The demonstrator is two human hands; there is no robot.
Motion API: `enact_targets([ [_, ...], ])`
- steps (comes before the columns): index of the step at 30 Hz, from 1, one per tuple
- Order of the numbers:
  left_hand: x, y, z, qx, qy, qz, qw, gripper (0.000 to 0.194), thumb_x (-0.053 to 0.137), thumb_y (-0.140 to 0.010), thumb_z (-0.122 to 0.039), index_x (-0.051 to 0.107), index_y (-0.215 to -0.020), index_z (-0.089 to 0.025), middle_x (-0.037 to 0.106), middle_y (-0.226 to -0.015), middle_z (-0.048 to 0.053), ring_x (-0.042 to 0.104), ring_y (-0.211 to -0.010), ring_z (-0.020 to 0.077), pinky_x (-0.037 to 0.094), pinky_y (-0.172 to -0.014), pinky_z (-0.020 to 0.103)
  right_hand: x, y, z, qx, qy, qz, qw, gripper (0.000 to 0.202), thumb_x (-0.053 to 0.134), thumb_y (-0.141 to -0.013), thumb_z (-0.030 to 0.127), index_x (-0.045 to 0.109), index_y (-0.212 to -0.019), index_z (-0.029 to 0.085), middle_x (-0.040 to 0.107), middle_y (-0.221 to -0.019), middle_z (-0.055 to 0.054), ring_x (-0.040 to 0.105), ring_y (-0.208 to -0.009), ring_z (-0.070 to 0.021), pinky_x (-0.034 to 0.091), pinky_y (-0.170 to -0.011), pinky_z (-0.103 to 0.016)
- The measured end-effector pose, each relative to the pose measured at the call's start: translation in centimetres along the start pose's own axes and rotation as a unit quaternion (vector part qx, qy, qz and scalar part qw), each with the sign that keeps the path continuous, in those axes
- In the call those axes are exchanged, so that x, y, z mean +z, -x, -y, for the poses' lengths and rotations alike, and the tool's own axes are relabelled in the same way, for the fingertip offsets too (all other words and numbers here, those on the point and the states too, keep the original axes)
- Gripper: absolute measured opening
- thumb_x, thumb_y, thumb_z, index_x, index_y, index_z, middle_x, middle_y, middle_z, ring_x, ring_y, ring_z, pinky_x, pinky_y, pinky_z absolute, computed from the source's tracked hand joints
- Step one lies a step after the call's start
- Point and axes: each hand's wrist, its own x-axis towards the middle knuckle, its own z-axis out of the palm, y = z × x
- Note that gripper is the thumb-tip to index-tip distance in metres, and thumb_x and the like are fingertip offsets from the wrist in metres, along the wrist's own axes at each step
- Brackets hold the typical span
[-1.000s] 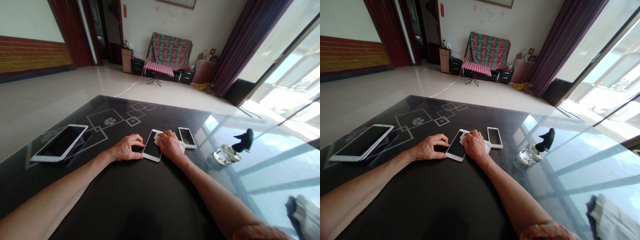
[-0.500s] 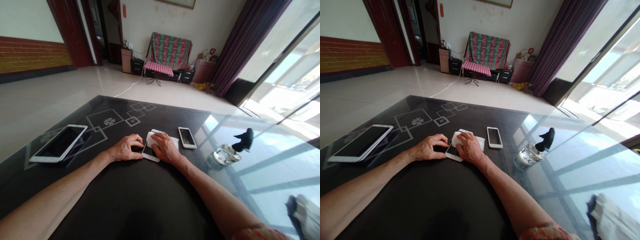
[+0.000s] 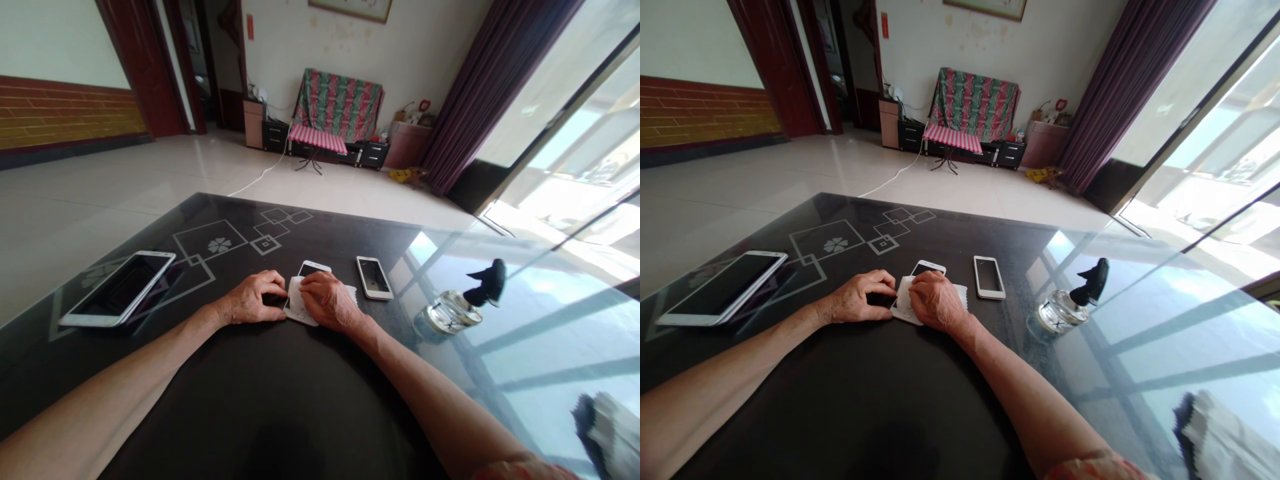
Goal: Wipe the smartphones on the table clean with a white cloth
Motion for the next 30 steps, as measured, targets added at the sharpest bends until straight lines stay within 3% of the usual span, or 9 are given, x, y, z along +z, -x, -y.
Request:
enact_targets([
  [6, 0.0, -0.1, -0.2, 0.006, 0.001, -0.004, 1.000, 0.026, 0.074, -0.070, -0.035, 0.072, -0.091, -0.020, 0.063, -0.096, 0.005, 0.061, -0.089, 0.0175, 0.049, -0.083, 0.030, -1.0, -0.3, 1.1, -0.021, 0.021, 0.098, 0.995, 0.023, 0.055, -0.077, 0.008, 0.074, -0.085, 0.019, 0.070, -0.100, -0.005, 0.064, -0.091, -0.0164, 0.048, -0.088, -0.028],
  [14, 0.0, -0.1, -0.1, 0.009, 0.015, -0.001, 1.000, 0.028, 0.075, -0.069, -0.034, 0.072, -0.092, -0.019, 0.064, -0.097, 0.005, 0.061, -0.090, 0.0178, 0.050, -0.083, 0.030, 0.0, -0.3, -0.1, -0.037, 0.064, 0.062, 0.995, 0.027, 0.043, -0.092, 0.016, 0.066, -0.105, 0.015, 0.065, -0.116, -0.011, 0.058, -0.109, -0.0207, 0.041, -0.101, -0.038],
  [24, 0.0, 0.0, -0.1, -0.008, -0.002, 0.004, 1.000, 0.032, 0.075, -0.069, -0.037, 0.072, -0.096, -0.021, 0.063, -0.098, 0.004, 0.060, -0.090, 0.0174, 0.049, -0.083, 0.029, -0.1, -0.8, -2.8, 0.007, 0.108, 0.031, 0.994, 0.032, 0.034, -0.095, 0.017, 0.059, -0.114, 0.012, 0.059, -0.126, -0.014, 0.053, -0.115, -0.0215, 0.038, -0.103, -0.042],
  [30, 0.0, 0.0, 0.1, -0.002, -0.007, 0.001, 1.000, 0.031, 0.075, -0.069, -0.037, 0.072, -0.095, -0.021, 0.062, -0.098, 0.004, 0.060, -0.090, 0.0178, 0.049, -0.083, 0.029, -0.2, -0.4, -1.2, -0.020, 0.104, 0.061, 0.993, 0.029, 0.037, -0.094, 0.017, 0.061, -0.111, 0.014, 0.060, -0.122, -0.013, 0.054, -0.112, -0.0214, 0.038, -0.103, -0.039],
])
